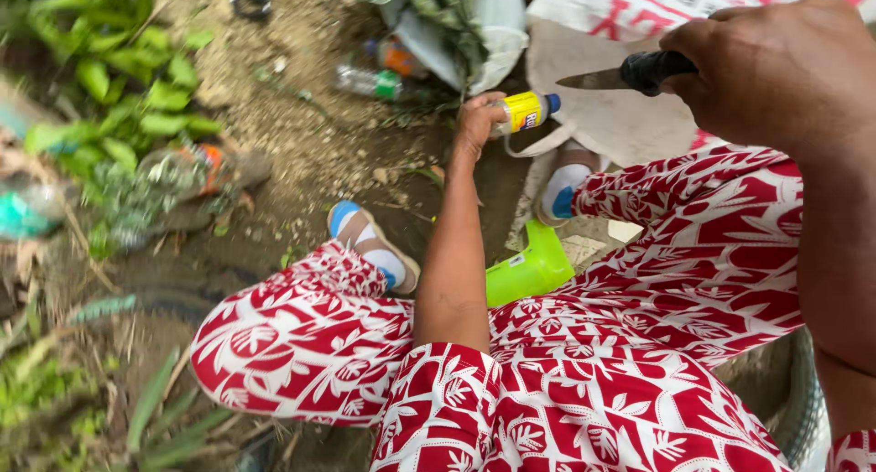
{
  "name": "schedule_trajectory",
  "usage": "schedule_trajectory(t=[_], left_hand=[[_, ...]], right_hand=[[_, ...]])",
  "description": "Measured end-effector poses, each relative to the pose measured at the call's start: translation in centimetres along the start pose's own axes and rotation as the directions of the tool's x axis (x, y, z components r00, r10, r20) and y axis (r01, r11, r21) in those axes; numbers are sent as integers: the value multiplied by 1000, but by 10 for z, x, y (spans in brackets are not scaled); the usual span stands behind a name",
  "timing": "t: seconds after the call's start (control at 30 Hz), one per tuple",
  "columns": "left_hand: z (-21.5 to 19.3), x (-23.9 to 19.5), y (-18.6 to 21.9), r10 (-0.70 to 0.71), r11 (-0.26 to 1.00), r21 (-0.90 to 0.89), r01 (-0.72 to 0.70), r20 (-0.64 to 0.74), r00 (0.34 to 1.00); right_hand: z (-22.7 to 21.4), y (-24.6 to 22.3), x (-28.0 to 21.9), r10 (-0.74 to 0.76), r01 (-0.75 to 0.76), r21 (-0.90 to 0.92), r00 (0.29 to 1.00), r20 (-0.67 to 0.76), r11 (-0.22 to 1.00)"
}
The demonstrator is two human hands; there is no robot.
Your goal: The person uses a knife to cut plastic bottles and a pair of shears to trim plant stems while sitting on a low stool. They also manipulate soil and handle several plastic containers and plant cuttings in a garden area.
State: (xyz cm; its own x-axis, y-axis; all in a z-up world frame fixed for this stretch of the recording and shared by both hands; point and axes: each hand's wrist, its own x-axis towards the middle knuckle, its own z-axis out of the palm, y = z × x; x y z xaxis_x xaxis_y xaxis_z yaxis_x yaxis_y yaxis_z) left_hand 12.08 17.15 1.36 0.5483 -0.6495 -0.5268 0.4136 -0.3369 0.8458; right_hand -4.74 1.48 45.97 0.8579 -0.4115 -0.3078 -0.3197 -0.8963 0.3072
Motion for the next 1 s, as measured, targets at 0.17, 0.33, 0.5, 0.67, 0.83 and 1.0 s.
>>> schedule_trajectory(t=[0.17,0.33,0.5,0.67,0.83,1.0], left_hand=[[-91,-56,-6,-81,987,-148,59,-152,985],[-153,-86,-51,-183,913,-408,22,-359,915],[-188,-91,-75,-232,726,-654,-213,-524,819],[-194,-69,-72,-201,598,-725,-342,-548,812],[-198,-63,-79,-205,497,-781,-378,-529,824],[-200,-58,-124,-292,624,-698,-351,-625,724]], right_hand=[[1,-43,33,-186,199,92,974,-132,976],[-25,-91,48,-272,255,-136,955,-119,957],[-11,-145,95,-339,371,152,919,-202,916],[34,-192,125,-206,455,439,839,-504,775],[70,-235,143,-23,253,868,963,-269,428],[128,-269,160,-1,143,988,990,-144,58]])
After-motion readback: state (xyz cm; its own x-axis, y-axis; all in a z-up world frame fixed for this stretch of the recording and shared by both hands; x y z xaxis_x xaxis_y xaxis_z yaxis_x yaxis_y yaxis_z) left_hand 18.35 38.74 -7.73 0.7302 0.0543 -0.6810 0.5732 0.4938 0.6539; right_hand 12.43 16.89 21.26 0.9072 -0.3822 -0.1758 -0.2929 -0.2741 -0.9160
